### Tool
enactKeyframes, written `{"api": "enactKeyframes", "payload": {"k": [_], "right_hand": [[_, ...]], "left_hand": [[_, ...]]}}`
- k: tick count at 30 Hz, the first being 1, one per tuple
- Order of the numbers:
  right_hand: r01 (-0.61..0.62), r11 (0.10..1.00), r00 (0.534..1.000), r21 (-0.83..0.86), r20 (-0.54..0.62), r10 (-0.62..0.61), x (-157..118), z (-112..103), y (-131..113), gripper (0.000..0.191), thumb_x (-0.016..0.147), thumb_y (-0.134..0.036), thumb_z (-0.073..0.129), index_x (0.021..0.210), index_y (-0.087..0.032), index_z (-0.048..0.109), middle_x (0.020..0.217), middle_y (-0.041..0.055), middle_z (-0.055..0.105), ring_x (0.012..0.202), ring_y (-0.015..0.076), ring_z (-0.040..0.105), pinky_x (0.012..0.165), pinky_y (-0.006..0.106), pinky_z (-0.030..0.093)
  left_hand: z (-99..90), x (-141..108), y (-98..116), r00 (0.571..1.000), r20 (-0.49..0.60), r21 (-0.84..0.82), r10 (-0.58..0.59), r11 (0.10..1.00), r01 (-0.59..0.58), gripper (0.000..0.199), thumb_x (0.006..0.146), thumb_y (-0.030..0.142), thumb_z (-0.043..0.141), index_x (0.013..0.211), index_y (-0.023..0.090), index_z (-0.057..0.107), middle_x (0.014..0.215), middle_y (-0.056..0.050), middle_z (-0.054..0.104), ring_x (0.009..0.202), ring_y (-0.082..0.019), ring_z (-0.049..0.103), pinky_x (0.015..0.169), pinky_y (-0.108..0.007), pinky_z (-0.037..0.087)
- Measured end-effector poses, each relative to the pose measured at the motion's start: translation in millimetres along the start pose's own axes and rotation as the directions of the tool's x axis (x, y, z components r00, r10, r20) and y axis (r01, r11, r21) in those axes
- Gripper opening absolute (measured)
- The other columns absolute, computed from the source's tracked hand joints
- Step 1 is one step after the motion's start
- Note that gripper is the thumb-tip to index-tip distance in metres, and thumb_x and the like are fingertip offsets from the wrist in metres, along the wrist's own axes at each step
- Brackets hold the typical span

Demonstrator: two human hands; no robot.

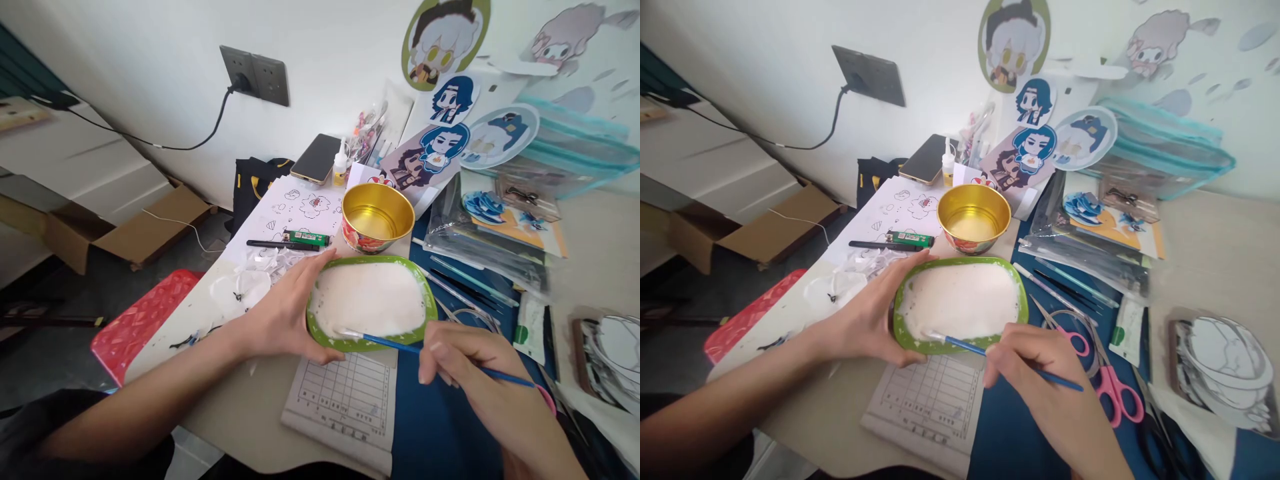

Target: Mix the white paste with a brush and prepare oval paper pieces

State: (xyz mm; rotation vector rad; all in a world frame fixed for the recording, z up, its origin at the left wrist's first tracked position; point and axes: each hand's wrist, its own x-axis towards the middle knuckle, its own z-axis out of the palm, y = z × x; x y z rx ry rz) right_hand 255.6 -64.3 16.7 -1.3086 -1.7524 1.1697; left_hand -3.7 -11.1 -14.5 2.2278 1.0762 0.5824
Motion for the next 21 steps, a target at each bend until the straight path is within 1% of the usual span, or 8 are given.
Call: {"api": "enactKeyframes", "payload": {"k": [3,5,7,9,12,16,19,21], "right_hand": [[-0.001,1.000,1.000,-0.019,0.001,0.001,-1.1,-6.3,1.9,0.025,0.087,-0.032,0.053,0.070,-0.022,0.069,0.067,0.0017,0.060,0.059,0.0123,0.052,0.049,0.023,0.039],[-0.061,0.998,0.998,-0.025,-0.022,0.060,-0.2,-11.9,2.5,0.021,0.087,-0.032,0.053,0.080,-0.022,0.070,0.077,0.0034,0.063,0.058,0.0116,0.052,0.045,0.022,0.037],[-0.147,0.989,0.989,-0.012,-0.029,0.147,4.4,-15.5,1.3,0.019,0.087,-0.034,0.052,0.090,-0.023,0.067,0.077,0.0027,0.062,0.056,0.0101,0.050,0.043,0.021,0.035],[-0.196,0.980,0.980,0.018,-0.038,0.197,13.4,-14.6,-1.4,0.019,0.086,-0.036,0.054,0.096,-0.022,0.063,0.071,0.0004,0.059,0.057,0.0100,0.050,0.046,0.020,0.038],[-0.095,0.991,0.982,0.096,-0.154,0.109,30.8,-3.3,-5.3,0.020,0.086,-0.038,0.054,0.086,-0.019,0.061,0.066,-0.0007,0.056,0.056,0.0099,0.049,0.051,0.022,0.042],[0.068,0.992,0.961,0.111,-0.274,-0.035,43.8,16.7,-7.7,0.032,0.091,-0.040,0.045,0.075,-0.017,0.061,0.063,0.0008,0.057,0.055,0.0105,0.051,0.052,0.023,0.041],[0.103,0.988,0.917,0.115,-0.395,-0.049,41.4,23.9,-8.9,0.034,0.092,-0.038,0.044,0.070,-0.017,0.059,0.055,-0.0015,0.054,0.051,0.0093,0.049,0.049,0.022,0.038],[0.105,0.981,0.909,0.163,-0.416,-0.028,37.9,24.8,-8.9,0.033,0.092,-0.038,0.044,0.071,-0.017,0.059,0.055,-0.0012,0.056,0.051,0.0092,0.050,0.048,0.022,0.037]], "left_hand": [[1.1,-0.5,-2.1,1.000,-0.006,-0.005,0.015,1.000,-0.015,0.118,0.048,0.054,0.077,0.140,0.021,0.011,0.141,-0.017,0.032,0.127,-0.036,0.035,0.103,-0.053,0.032],[1.9,-0.4,-3.1,1.000,-0.004,-0.010,0.022,1.000,-0.022,0.119,0.049,0.057,0.076,0.141,0.021,0.009,0.141,-0.018,0.032,0.127,-0.037,0.034,0.103,-0.054,0.032],[2.5,0.0,-3.3,1.000,-0.008,-0.009,0.028,1.000,-0.028,0.120,0.048,0.057,0.076,0.141,0.020,0.009,0.140,-0.019,0.033,0.126,-0.038,0.035,0.103,-0.054,0.031],[2.7,0.3,-2.8,0.999,-0.018,-0.005,0.036,0.999,-0.036,0.121,0.047,0.056,0.076,0.140,0.019,0.009,0.140,-0.019,0.033,0.126,-0.038,0.035,0.103,-0.055,0.031],[3.0,0.3,-2.2,0.998,-0.037,-0.007,0.054,0.999,-0.054,0.119,0.049,0.055,0.076,0.141,0.021,0.009,0.139,-0.019,0.034,0.126,-0.039,0.035,0.102,-0.055,0.031],[3.6,-0.1,-3.0,0.996,-0.052,-0.015,0.068,0.998,-0.069,0.119,0.049,0.056,0.076,0.141,0.020,0.010,0.138,-0.020,0.036,0.125,-0.039,0.036,0.101,-0.056,0.032],[4.0,-0.3,-4.1,0.996,-0.054,-0.011,0.075,0.997,-0.075,0.120,0.048,0.058,0.076,0.140,0.018,0.010,0.138,-0.021,0.035,0.125,-0.038,0.036,0.101,-0.055,0.033],[4.1,-0.4,-4.3,0.996,-0.052,-0.009,0.076,0.997,-0.076,0.120,0.048,0.058,0.076,0.140,0.018,0.011,0.137,-0.021,0.035,0.125,-0.038,0.036,0.101,-0.054,0.033]]}}
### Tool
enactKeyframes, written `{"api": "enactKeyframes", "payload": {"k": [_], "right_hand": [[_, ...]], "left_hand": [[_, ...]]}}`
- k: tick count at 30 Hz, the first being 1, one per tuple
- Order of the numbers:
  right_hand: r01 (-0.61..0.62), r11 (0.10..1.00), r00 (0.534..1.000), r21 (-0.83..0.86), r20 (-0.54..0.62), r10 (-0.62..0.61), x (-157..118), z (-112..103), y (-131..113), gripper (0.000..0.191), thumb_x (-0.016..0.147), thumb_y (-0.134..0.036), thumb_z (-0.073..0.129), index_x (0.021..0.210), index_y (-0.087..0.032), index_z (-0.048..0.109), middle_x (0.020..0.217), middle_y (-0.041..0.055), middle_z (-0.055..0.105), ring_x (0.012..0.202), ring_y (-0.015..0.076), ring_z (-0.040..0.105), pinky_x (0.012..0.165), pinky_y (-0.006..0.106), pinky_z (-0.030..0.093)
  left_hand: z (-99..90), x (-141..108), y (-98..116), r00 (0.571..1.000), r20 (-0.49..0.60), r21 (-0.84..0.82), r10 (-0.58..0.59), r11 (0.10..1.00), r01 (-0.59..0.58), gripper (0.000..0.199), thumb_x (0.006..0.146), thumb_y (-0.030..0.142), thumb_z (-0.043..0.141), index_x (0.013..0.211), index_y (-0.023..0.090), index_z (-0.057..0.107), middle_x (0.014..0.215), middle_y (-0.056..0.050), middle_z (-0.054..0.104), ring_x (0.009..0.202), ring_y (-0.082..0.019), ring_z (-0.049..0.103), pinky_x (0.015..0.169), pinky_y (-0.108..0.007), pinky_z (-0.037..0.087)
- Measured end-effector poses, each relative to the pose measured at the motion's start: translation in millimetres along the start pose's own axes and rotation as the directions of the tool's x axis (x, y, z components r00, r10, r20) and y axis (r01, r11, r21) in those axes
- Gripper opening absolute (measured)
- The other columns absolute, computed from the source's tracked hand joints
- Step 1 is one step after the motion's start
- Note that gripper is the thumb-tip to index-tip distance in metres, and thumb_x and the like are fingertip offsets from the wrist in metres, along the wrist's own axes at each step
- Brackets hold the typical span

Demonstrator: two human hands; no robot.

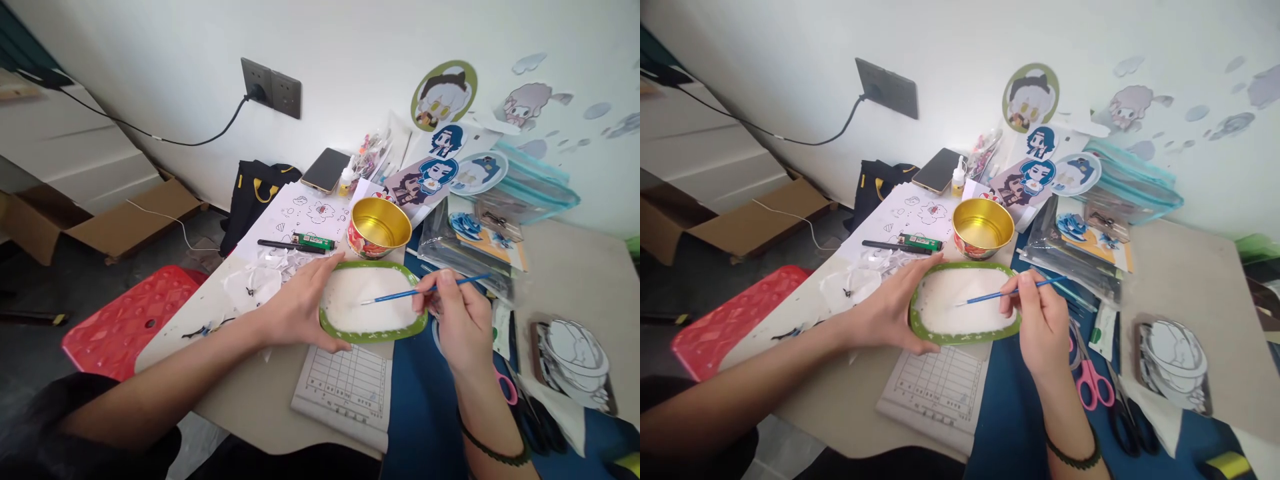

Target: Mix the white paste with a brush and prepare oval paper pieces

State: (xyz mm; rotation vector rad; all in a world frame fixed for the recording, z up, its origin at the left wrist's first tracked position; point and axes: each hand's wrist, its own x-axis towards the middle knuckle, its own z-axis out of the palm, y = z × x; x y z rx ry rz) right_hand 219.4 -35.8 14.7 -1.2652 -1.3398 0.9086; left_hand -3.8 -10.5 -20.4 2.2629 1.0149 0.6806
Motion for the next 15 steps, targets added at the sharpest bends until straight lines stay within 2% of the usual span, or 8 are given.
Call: {"api": "enactKeyframes", "payload": {"k": [3,7,10,14,15], "right_hand": [[-0.069,0.997,0.994,0.031,0.083,0.066,-2.4,-3.2,1.2,0.034,0.092,-0.039,0.044,0.071,-0.017,0.059,0.054,-0.0008,0.057,0.050,0.0096,0.052,0.047,0.022,0.037],[-0.035,0.999,0.998,-0.030,-0.060,0.033,-2.4,-6.7,1.9,0.032,0.090,-0.039,0.048,0.070,-0.017,0.059,0.051,-0.0015,0.057,0.046,0.0095,0.051,0.044,0.021,0.038],[-0.016,0.999,1.000,-0.039,0.016,0.016,-4.5,-7.7,-0.3,0.032,0.090,-0.038,0.047,0.070,-0.017,0.061,0.054,-0.0001,0.059,0.048,0.0102,0.054,0.044,0.021,0.039],[-0.015,1.000,0.994,0.011,-0.104,0.016,-7.6,-8.9,-2.3,0.030,0.090,-0.036,0.049,0.069,-0.018,0.060,0.051,-0.0016,0.058,0.043,0.0092,0.052,0.041,0.021,0.039],[-0.022,1.000,0.996,0.016,-0.090,0.023,-7.7,-8.7,-2.4,0.030,0.090,-0.037,0.049,0.069,-0.018,0.060,0.051,-0.0013,0.059,0.043,0.0095,0.053,0.041,0.021,0.039]], "left_hand": [[-0.2,-0.3,0.6,1.000,0.005,0.002,-0.011,1.000,0.011,0.119,0.048,0.060,0.075,0.140,0.018,0.011,0.137,-0.020,0.036,0.124,-0.038,0.037,0.101,-0.054,0.033],[-0.3,-0.5,0.9,1.000,0.013,0.005,-0.015,1.000,0.015,0.119,0.050,0.060,0.074,0.141,0.021,0.008,0.138,-0.019,0.035,0.125,-0.038,0.036,0.101,-0.055,0.033],[0.0,-0.6,0.2,1.000,0.008,0.008,-0.021,1.000,0.021,0.120,0.049,0.060,0.075,0.141,0.022,0.008,0.138,-0.019,0.035,0.125,-0.038,0.037,0.101,-0.056,0.033],[0.0,-0.4,-0.4,0.999,0.024,0.010,-0.036,0.999,0.036,0.120,0.049,0.059,0.075,0.141,0.020,0.009,0.139,-0.019,0.034,0.126,-0.038,0.036,0.102,-0.055,0.033],[-0.1,-0.3,-0.4,0.999,0.026,0.009,-0.039,0.999,0.039,0.119,0.049,0.059,0.075,0.141,0.019,0.010,0.140,-0.019,0.034,0.126,-0.038,0.036,0.102,-0.054,0.033]]}}
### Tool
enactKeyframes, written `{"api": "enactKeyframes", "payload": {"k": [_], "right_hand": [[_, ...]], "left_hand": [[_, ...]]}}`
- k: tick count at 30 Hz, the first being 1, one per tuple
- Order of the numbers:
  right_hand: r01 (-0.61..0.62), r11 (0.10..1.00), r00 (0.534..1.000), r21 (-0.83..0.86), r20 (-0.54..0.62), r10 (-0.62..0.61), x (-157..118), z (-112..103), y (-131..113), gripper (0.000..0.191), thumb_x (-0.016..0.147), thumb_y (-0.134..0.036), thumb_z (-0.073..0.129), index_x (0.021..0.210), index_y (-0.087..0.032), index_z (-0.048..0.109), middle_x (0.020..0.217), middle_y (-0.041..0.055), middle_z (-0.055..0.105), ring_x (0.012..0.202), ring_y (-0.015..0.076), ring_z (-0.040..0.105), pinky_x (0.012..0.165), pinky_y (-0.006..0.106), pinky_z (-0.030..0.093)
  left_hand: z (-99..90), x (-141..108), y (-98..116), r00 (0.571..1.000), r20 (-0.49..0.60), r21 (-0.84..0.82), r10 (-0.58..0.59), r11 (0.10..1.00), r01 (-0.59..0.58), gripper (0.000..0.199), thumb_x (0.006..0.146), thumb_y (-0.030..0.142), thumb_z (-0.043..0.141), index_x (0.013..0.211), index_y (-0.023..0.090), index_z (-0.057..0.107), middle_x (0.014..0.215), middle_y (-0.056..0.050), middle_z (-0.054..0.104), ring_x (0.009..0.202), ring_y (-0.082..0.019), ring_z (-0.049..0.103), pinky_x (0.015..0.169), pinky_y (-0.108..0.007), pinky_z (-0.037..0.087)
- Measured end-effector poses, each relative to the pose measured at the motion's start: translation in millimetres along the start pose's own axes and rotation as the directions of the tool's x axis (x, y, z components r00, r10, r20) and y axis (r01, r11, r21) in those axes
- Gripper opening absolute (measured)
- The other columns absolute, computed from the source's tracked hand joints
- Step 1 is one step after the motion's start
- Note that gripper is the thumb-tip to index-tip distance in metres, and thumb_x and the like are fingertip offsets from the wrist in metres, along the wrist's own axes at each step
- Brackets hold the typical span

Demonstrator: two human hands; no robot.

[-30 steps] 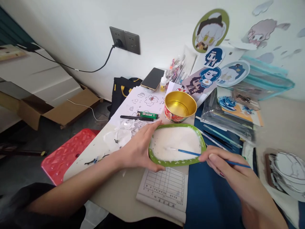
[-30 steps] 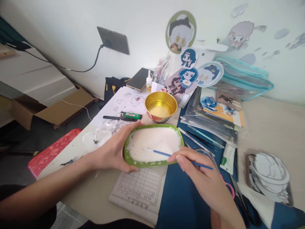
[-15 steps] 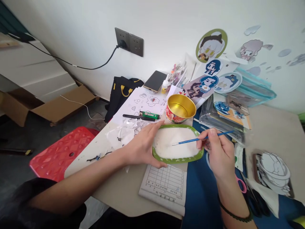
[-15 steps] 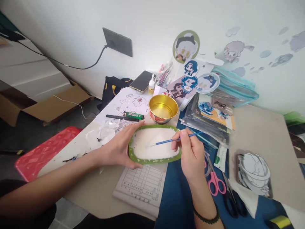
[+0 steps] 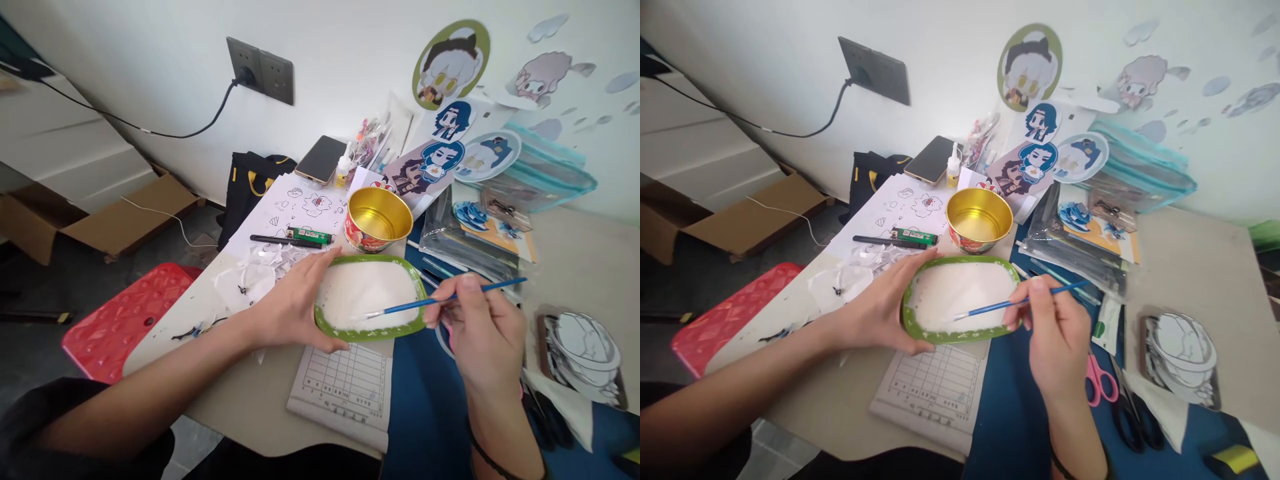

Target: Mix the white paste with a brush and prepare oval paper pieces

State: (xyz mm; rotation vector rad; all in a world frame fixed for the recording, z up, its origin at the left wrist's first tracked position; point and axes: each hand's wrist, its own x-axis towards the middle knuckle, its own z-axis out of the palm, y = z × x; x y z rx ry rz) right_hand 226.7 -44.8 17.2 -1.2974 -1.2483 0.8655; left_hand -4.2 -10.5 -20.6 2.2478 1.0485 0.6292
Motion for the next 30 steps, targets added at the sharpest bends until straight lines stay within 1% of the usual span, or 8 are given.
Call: {"api": "enactKeyframes", "payload": {"k": [6,9,13,16,20,23,27,30], "right_hand": [[-0.007,0.997,1.000,-0.073,-0.003,0.007,-0.2,7.8,-1.9,0.031,0.089,-0.037,0.049,0.070,-0.017,0.061,0.051,-0.0001,0.061,0.044,0.0103,0.054,0.041,0.021,0.038],[0.001,0.998,0.998,-0.066,0.070,0.003,-1.7,9.7,-1.9,0.031,0.090,-0.036,0.048,0.070,-0.017,0.062,0.055,0.0005,0.062,0.048,0.0107,0.056,0.044,0.022,0.040],[0.008,0.996,0.999,-0.085,-0.033,-0.011,-3.1,7.3,-0.2,0.029,0.089,-0.035,0.049,0.069,-0.017,0.061,0.052,-0.0010,0.061,0.045,0.0093,0.055,0.042,0.020,0.038],[0.005,0.996,0.999,-0.085,0.051,0.000,-4.5,7.6,-0.9,0.030,0.090,-0.035,0.049,0.070,-0.017,0.062,0.055,-0.0001,0.063,0.047,0.0097,0.056,0.043,0.021,0.040],[0.040,0.991,0.996,-0.131,-0.075,-0.051,-5.9,8.4,-3.6,0.029,0.090,-0.034,0.049,0.069,-0.017,0.062,0.053,-0.0012,0.062,0.046,0.0087,0.055,0.042,0.020,0.039],[0.058,0.989,0.998,-0.137,0.027,-0.055,-7.0,6.9,-5.1,0.030,0.090,-0.033,0.048,0.068,-0.017,0.062,0.054,-0.0011,0.062,0.047,0.0089,0.055,0.043,0.020,0.041],[0.065,0.979,0.996,-0.192,-0.051,-0.076,-9.2,4.8,-5.9,0.029,0.090,-0.031,0.048,0.068,-0.018,0.062,0.052,-0.0024,0.060,0.045,0.0075,0.053,0.042,0.019,0.039],[0.104,0.976,0.994,-0.192,0.056,-0.095,-11.3,6.2,-5.8,0.030,0.091,-0.030,0.047,0.068,-0.018,0.062,0.057,-0.0012,0.063,0.048,0.0085,0.055,0.044,0.020,0.041]], "left_hand": [[-0.4,1.5,-0.1,1.000,0.003,0.004,-0.012,1.000,0.012,0.119,0.048,0.062,0.074,0.140,0.017,0.012,0.139,-0.021,0.034,0.125,-0.038,0.036,0.102,-0.053,0.033],[-0.3,1.9,-0.5,1.000,-0.001,0.003,0.012,1.000,-0.012,0.119,0.048,0.062,0.073,0.140,0.017,0.013,0.139,-0.020,0.035,0.125,-0.038,0.037,0.102,-0.053,0.033],[-0.3,1.8,-0.8,1.000,0.005,0.021,0.007,1.000,-0.007,0.119,0.049,0.062,0.074,0.140,0.016,0.012,0.139,-0.021,0.035,0.125,-0.038,0.037,0.102,-0.053,0.033],[-0.5,1.1,-1.0,1.000,0.005,0.027,0.014,1.000,-0.014,0.119,0.049,0.061,0.074,0.140,0.016,0.012,0.139,-0.021,0.034,0.125,-0.036,0.037,0.103,-0.052,0.033],[-1.1,0.9,-1.9,1.000,0.009,0.034,0.028,0.999,-0.028,0.117,0.051,0.062,0.072,0.140,0.018,0.010,0.139,-0.020,0.034,0.126,-0.036,0.036,0.102,-0.052,0.033],[-1.3,1.6,-1.8,1.000,0.000,0.029,0.024,0.999,-0.024,0.118,0.050,0.060,0.074,0.140,0.019,0.010,0.139,-0.019,0.034,0.126,-0.036,0.036,0.103,-0.052,0.033],[-1.0,1.4,-0.4,1.000,0.002,0.025,0.024,0.999,-0.024,0.118,0.049,0.061,0.074,0.140,0.019,0.010,0.140,-0.019,0.034,0.126,-0.036,0.036,0.103,-0.053,0.033],[-0.8,1.1,0.8,1.000,0.002,0.025,0.013,1.000,-0.013,0.118,0.049,0.059,0.075,0.140,0.019,0.011,0.139,-0.019,0.034,0.126,-0.036,0.036,0.103,-0.052,0.033]]}}
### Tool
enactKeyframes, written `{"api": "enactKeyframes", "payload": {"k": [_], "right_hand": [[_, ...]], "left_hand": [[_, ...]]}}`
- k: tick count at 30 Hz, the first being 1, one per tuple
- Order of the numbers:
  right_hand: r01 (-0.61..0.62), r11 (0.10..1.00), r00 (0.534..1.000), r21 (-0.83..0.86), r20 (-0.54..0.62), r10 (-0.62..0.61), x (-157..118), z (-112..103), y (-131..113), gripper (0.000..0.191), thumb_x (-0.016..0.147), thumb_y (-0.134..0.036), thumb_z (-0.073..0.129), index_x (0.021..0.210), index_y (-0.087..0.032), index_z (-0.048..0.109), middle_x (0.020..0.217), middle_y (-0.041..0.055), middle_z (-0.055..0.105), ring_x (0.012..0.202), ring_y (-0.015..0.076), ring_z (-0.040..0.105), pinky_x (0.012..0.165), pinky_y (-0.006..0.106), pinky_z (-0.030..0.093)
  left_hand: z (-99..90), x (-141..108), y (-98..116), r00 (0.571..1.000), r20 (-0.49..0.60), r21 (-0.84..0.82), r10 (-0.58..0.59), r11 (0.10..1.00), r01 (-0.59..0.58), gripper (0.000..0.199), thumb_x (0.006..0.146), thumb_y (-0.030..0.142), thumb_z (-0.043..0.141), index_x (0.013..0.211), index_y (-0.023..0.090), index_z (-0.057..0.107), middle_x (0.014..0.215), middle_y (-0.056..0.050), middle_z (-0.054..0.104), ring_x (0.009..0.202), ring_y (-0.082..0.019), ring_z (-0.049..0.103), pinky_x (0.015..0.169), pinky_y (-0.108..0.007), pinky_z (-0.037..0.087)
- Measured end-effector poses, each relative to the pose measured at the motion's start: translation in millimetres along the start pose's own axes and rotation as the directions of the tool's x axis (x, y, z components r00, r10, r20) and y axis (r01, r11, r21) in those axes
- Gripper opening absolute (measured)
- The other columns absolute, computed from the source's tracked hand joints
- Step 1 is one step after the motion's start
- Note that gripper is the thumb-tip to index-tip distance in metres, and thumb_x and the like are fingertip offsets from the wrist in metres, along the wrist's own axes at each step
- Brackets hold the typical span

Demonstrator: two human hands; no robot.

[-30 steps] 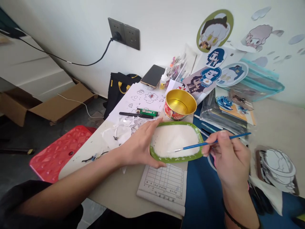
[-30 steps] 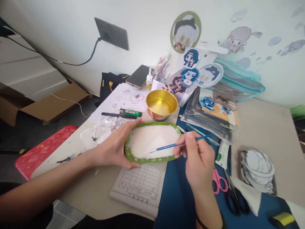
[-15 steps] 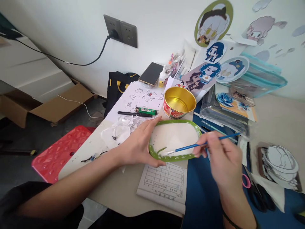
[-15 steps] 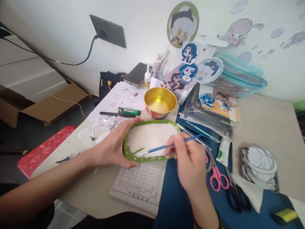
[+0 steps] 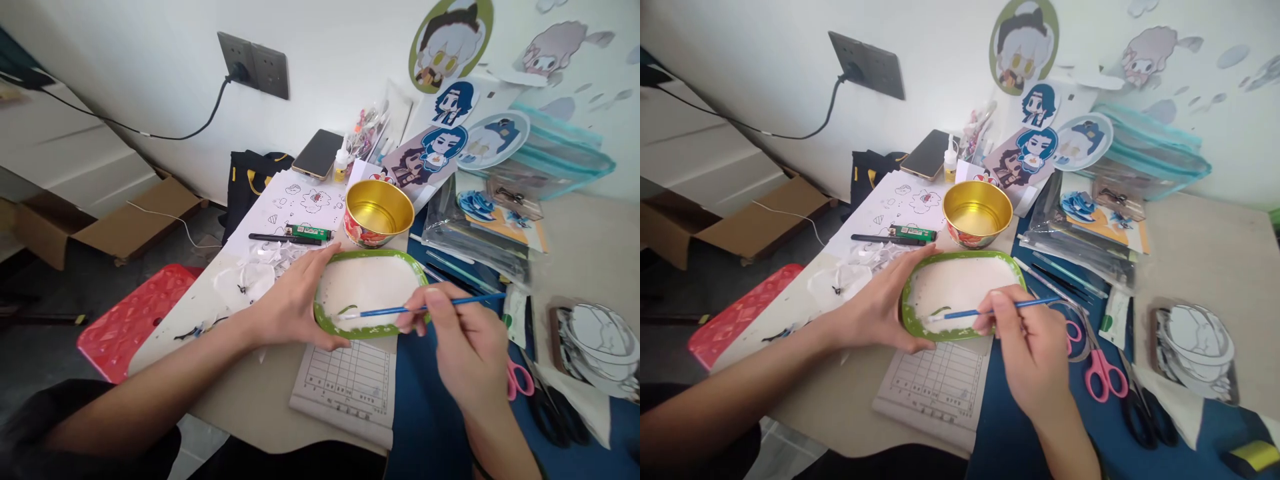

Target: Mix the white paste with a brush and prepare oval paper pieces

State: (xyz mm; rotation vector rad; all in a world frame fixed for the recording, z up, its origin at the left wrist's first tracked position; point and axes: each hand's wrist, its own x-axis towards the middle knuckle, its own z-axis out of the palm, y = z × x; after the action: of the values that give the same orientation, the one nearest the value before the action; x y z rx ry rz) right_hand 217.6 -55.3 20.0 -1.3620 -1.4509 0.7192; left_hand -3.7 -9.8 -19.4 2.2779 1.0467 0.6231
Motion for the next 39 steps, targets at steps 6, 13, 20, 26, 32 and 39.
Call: {"api": "enactKeyframes", "payload": {"k": [6,13,20,26,32,39], "right_hand": [[0.025,1.000,0.999,-0.017,-0.030,-0.026,-0.7,5.1,0.6,0.030,0.091,-0.029,0.047,0.068,-0.018,0.062,0.056,-0.0016,0.062,0.048,0.0083,0.054,0.043,0.020,0.040],[0.055,0.998,0.997,-0.043,-0.041,-0.057,-2.8,4.6,0.2,0.029,0.091,-0.027,0.046,0.068,-0.018,0.062,0.055,-0.0020,0.061,0.048,0.0085,0.054,0.044,0.021,0.041],[0.068,0.996,0.995,-0.061,-0.064,-0.071,-3.1,5.6,2.8,0.029,0.091,-0.026,0.046,0.068,-0.019,0.062,0.057,-0.0023,0.062,0.049,0.0084,0.054,0.045,0.021,0.042],[0.067,0.992,0.984,-0.103,-0.156,-0.082,-3.8,7.1,4.3,0.027,0.090,-0.024,0.047,0.068,-0.018,0.062,0.053,-0.0034,0.060,0.046,0.0075,0.052,0.046,0.020,0.042],[0.080,0.989,0.979,-0.126,-0.178,-0.102,-4.0,11.8,4.9,0.027,0.090,-0.024,0.047,0.069,-0.017,0.062,0.055,-0.0025,0.062,0.046,0.0078,0.054,0.046,0.021,0.043],[0.158,0.972,0.968,-0.174,-0.168,-0.188,-5.4,11.6,2.3,0.026,0.088,-0.022,0.049,0.067,-0.019,0.064,0.056,-0.0012,0.064,0.047,0.0091,0.054,0.046,0.023,0.042]], "left_hand": [[-0.1,1.1,-0.2,1.000,0.000,0.001,0.004,1.000,-0.004,0.119,0.048,0.060,0.075,0.140,0.019,0.011,0.139,-0.019,0.034,0.126,-0.036,0.037,0.102,-0.053,0.033],[-0.3,0.4,0.0,1.000,0.000,0.002,0.002,1.000,-0.002,0.118,0.049,0.059,0.075,0.140,0.019,0.011,0.139,-0.019,0.035,0.125,-0.036,0.037,0.103,-0.052,0.033],[-0.5,1.3,-0.8,1.000,0.005,0.005,0.002,1.000,-0.003,0.117,0.049,0.059,0.075,0.139,0.018,0.012,0.138,-0.019,0.035,0.125,-0.035,0.037,0.102,-0.051,0.034],[1.1,1.3,-2.4,0.999,-0.024,0.008,0.034,0.999,-0.034,0.117,0.049,0.061,0.074,0.140,0.019,0.012,0.138,-0.020,0.036,0.124,-0.036,0.038,0.101,-0.053,0.035],[-0.8,1.1,0.7,1.000,-0.001,-0.003,-0.010,1.000,0.010,0.118,0.048,0.057,0.076,0.140,0.020,0.012,0.139,-0.018,0.035,0.125,-0.036,0.037,0.103,-0.052,0.033],[-1.1,0.6,1.5,1.000,0.004,-0.005,-0.008,1.000,0.008,0.117,0.049,0.058,0.075,0.140,0.020,0.011,0.139,-0.019,0.035,0.125,-0.037,0.037,0.102,-0.054,0.033]]}}
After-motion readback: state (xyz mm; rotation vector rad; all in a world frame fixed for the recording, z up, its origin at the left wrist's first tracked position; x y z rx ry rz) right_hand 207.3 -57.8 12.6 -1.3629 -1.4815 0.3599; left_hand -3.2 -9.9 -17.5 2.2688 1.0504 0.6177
